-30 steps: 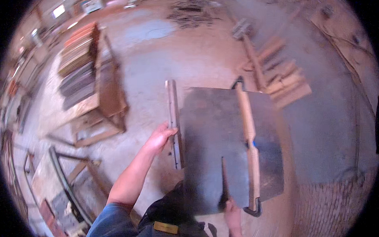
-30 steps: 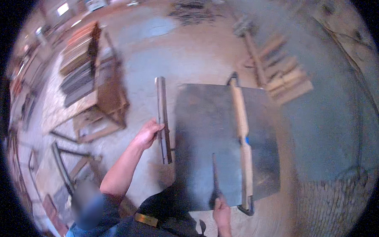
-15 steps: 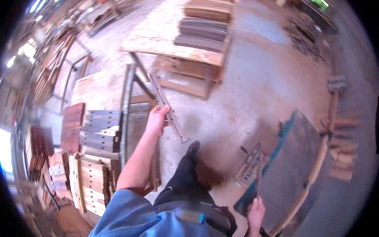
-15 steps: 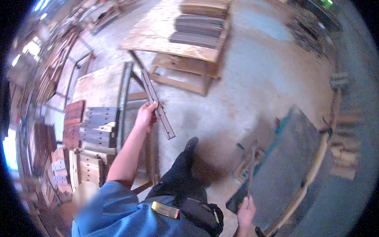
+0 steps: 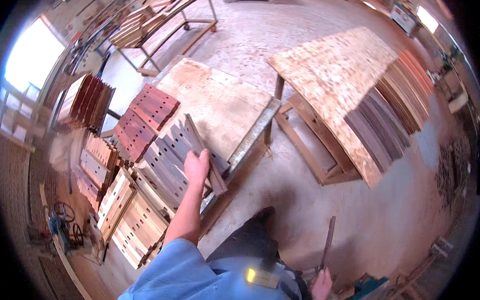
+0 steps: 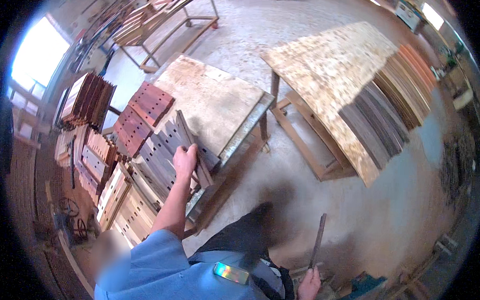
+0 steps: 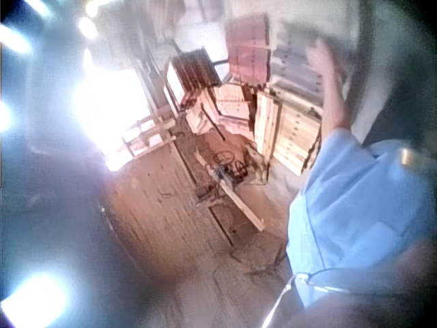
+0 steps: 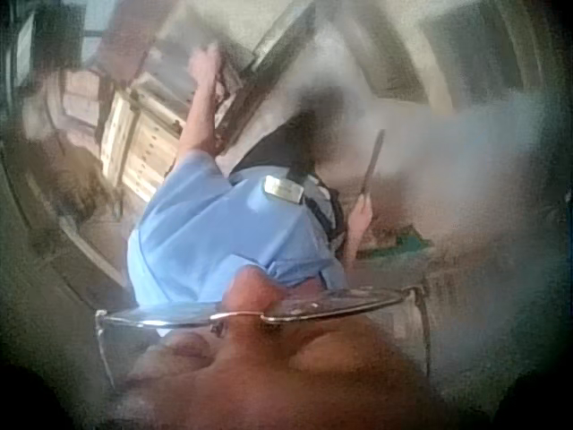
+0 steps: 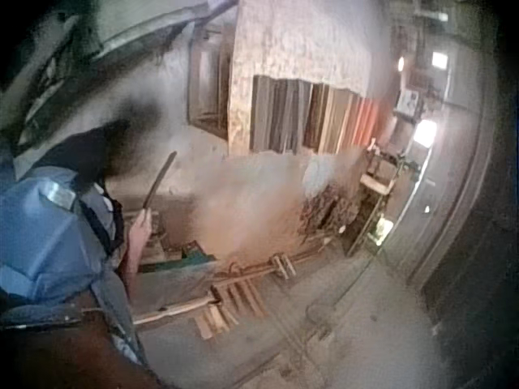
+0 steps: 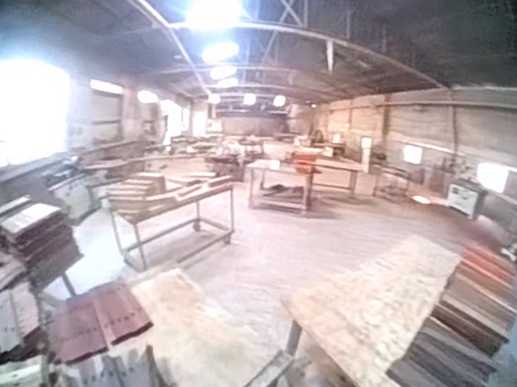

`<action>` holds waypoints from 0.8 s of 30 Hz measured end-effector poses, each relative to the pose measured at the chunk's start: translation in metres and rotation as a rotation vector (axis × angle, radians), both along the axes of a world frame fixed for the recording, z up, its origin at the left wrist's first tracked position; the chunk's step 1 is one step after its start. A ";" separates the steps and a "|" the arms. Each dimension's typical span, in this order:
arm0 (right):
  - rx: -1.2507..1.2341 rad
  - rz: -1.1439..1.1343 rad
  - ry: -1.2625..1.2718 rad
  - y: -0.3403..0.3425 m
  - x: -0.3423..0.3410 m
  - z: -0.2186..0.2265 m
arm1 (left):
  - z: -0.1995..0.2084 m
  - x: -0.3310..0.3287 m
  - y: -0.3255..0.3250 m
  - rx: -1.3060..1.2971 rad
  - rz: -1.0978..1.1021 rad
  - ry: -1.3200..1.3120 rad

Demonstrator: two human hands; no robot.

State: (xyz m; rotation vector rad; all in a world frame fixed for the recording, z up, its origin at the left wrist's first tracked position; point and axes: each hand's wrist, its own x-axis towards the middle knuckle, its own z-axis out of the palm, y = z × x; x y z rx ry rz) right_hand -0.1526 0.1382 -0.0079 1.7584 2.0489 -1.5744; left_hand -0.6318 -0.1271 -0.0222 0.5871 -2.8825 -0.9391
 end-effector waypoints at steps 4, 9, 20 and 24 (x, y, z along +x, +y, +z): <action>0.001 0.113 0.021 0.031 -0.060 0.013 | 0.012 -0.010 -0.028 -0.180 0.144 -0.146; 0.015 0.224 -0.020 0.056 -0.104 0.024 | -0.013 -0.020 -0.041 -0.282 0.248 -0.184; 0.145 0.398 -0.038 0.138 -0.131 0.039 | -0.025 -0.032 -0.016 -0.767 0.106 -0.315; -0.063 0.230 -0.196 0.193 -0.124 0.072 | -0.053 -0.055 0.043 -0.740 -0.151 -0.027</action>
